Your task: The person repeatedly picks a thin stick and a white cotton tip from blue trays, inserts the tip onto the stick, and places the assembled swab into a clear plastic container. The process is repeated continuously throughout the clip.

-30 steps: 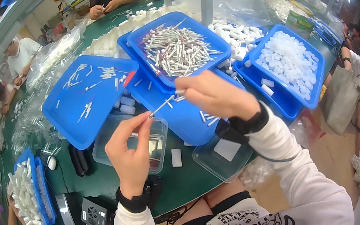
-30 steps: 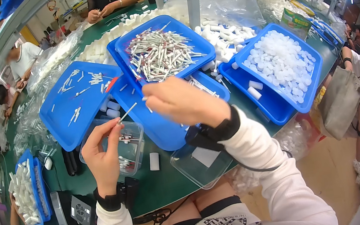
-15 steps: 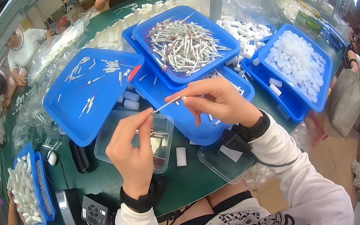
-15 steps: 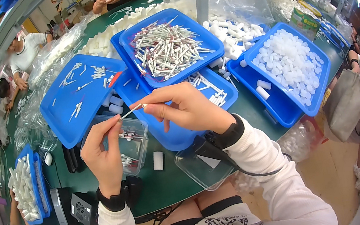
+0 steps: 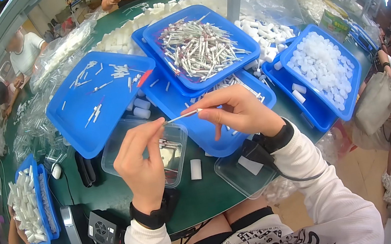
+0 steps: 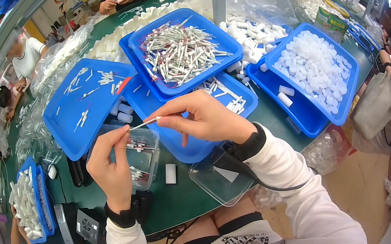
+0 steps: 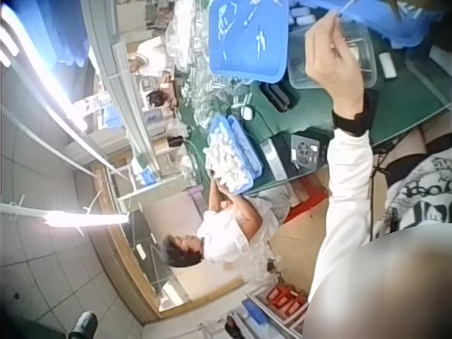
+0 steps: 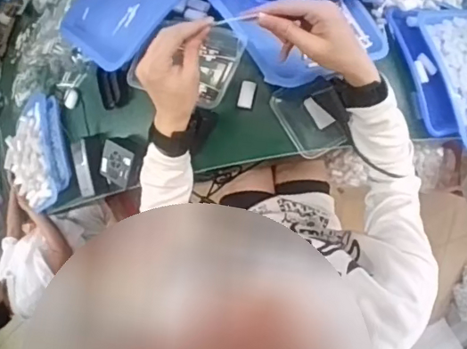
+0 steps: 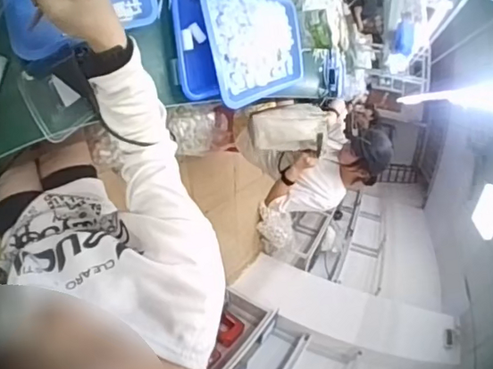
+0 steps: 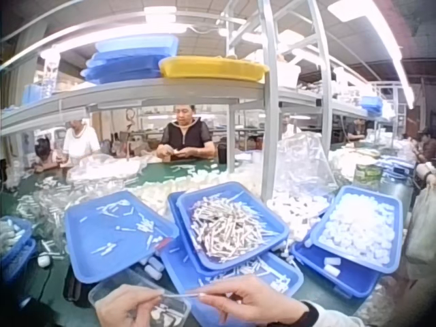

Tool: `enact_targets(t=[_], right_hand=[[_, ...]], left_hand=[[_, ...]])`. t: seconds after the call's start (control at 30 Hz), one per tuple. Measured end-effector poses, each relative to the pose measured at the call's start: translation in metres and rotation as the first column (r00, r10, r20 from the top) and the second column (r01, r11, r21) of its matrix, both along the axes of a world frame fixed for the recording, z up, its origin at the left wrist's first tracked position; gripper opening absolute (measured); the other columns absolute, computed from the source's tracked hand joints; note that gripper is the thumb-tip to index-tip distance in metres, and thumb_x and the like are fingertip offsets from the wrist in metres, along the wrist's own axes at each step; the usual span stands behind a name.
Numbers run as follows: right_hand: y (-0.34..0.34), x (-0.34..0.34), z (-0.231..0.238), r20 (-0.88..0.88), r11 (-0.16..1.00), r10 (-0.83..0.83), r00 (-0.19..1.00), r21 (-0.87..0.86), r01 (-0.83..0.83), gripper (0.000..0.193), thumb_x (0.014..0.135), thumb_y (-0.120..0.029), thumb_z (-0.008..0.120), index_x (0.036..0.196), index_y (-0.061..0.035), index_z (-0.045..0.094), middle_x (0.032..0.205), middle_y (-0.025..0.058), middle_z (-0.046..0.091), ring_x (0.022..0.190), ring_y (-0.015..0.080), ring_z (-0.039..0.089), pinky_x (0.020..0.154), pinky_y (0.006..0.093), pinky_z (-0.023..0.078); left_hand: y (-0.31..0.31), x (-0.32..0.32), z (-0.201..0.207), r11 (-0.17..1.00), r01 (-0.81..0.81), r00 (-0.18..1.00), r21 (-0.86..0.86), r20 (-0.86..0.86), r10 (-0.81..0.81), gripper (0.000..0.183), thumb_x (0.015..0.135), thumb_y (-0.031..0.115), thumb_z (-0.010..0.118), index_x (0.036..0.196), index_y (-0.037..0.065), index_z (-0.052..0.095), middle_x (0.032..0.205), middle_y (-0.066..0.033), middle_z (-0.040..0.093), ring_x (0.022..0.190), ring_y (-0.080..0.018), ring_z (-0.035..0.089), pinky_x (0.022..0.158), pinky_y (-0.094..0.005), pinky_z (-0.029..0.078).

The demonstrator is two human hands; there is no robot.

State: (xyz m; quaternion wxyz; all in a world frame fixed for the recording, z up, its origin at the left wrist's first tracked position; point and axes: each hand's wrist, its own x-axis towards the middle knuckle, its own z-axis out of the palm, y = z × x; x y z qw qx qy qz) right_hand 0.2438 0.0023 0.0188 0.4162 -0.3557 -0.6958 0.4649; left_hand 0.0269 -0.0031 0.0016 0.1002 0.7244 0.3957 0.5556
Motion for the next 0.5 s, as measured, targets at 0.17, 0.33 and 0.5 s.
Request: enact_targets(t=[0.17, 0.33, 0.5], right_hand=[[0.0009, 0.0029, -0.0012, 0.072, 0.999, -0.017, 0.997, 0.037, 0.015, 0.021, 0.094, -0.008, 0.058, 0.108, 0.0037, 0.067, 0.102, 0.0115, 0.069, 0.065, 0.0116, 0.065, 0.051, 0.0232, 0.053], [0.0050, 0.0078, -0.0017, 0.059, 0.999, -0.033, 0.998, -0.030, 0.035, 0.020, 0.094, -0.008, 0.058, 0.108, 0.0021, 0.068, 0.100, 0.0102, 0.070, 0.065, 0.0109, 0.064, 0.052, 0.0225, 0.054], [0.0047, 0.0053, -0.0030, 0.126, 1.000, 0.020, 0.992, -0.025, -0.017, 0.021, 0.094, -0.008, 0.058, 0.110, 0.0013, 0.068, 0.100, 0.0091, 0.070, 0.067, 0.0097, 0.063, 0.052, 0.0223, 0.054]], left_hand=[[-0.0016, 0.0011, -0.0022, 0.998, -0.005, 0.998, 0.068, -0.068, 0.010, 0.018, 0.079, -0.008, 0.066, 0.092, 0.002, 0.072, 0.083, -0.0100, 0.068, 0.072, -0.0185, 0.066, 0.063, -0.0280, 0.052], [-0.0009, -0.0013, -0.0017, 1.000, -0.025, 1.000, 0.011, 0.017, 0.025, 0.017, 0.079, -0.008, 0.066, 0.093, 0.001, 0.072, 0.084, -0.0105, 0.069, 0.074, -0.0174, 0.065, 0.068, -0.0258, 0.052], [-0.0024, 0.0039, -0.0030, 0.999, -0.004, 1.000, 0.033, -0.006, 0.004, 0.018, 0.077, -0.007, 0.067, 0.092, 0.003, 0.073, 0.083, -0.0098, 0.068, 0.071, -0.0192, 0.066, 0.064, -0.0276, 0.051]])
